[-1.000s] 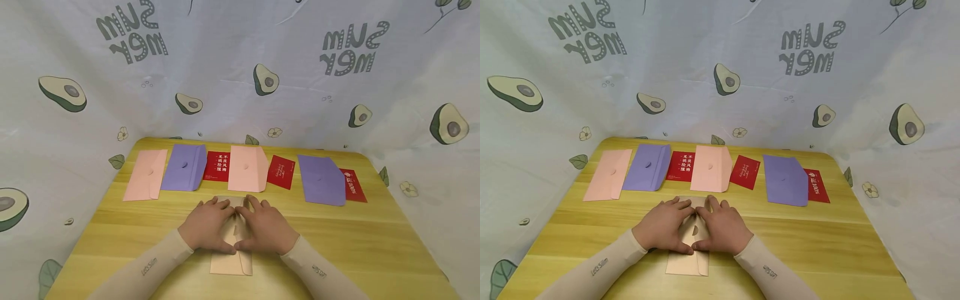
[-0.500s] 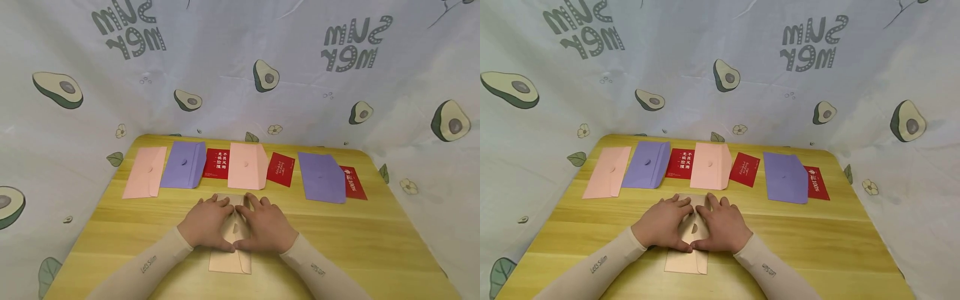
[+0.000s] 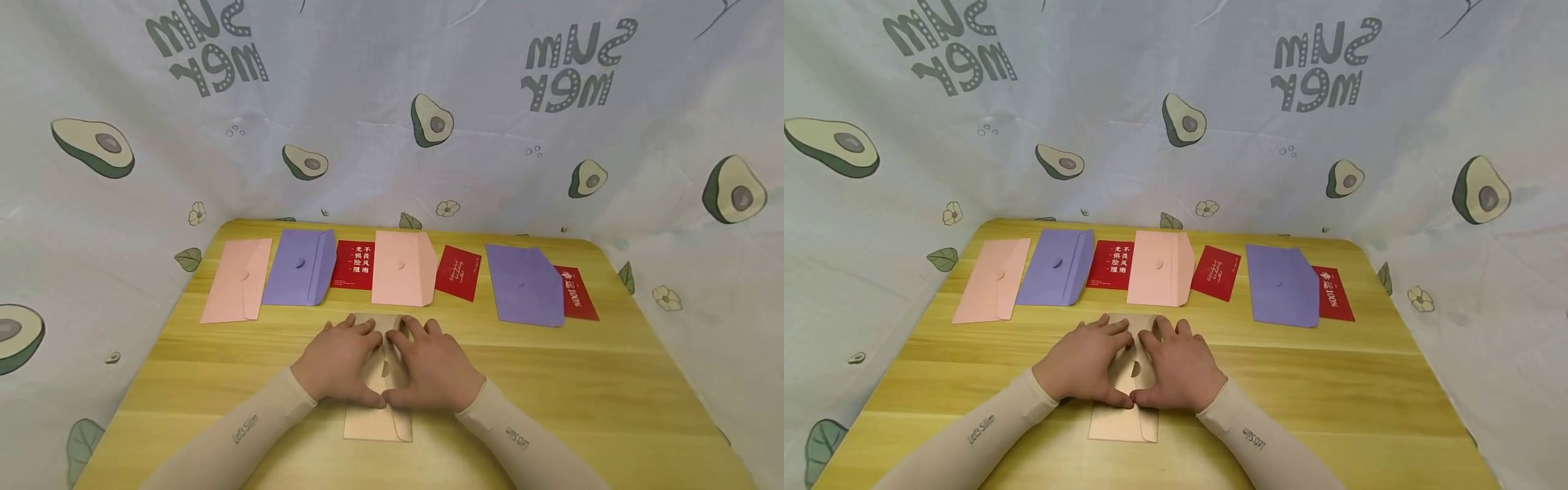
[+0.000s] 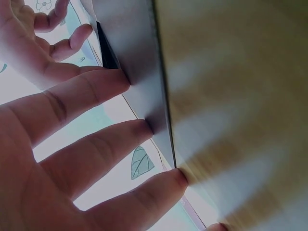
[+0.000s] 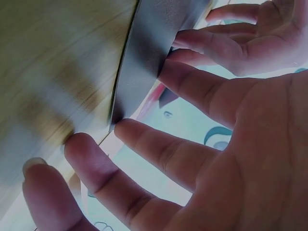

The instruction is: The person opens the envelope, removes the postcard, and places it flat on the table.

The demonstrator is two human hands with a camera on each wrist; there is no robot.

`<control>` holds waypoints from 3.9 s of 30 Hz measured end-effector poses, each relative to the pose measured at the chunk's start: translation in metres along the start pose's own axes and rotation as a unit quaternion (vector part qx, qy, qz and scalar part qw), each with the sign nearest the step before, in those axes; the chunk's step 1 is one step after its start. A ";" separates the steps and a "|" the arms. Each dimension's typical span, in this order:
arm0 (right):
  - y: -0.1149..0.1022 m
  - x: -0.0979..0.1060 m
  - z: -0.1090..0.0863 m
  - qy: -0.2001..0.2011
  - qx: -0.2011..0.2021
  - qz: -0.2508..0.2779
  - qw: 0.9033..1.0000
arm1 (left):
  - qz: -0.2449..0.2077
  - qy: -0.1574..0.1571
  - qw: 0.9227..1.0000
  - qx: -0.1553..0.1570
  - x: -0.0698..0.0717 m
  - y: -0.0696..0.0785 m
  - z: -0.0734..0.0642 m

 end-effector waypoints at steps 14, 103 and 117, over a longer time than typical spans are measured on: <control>-0.002 -0.002 -0.010 -0.003 -0.012 0.031 0.999 | -0.012 -0.002 1.000 -0.005 -0.006 0.004 -0.005; 0.030 0.005 -0.027 -0.040 -0.051 0.050 0.997 | 0.048 0.033 0.997 0.058 -0.007 0.030 -0.011; 0.023 0.009 -0.023 0.008 -0.054 0.019 0.998 | 0.000 0.057 0.997 0.056 0.003 0.025 -0.010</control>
Point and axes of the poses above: each hand's wrist, its own z-axis towards the middle knuckle, its own x-axis out of the back of the hand, y = z × x, the point moved 6 cm from there along z, towards the middle knuckle, and after that the axes turned 6 degrees about -z, right-handed, at the moved point
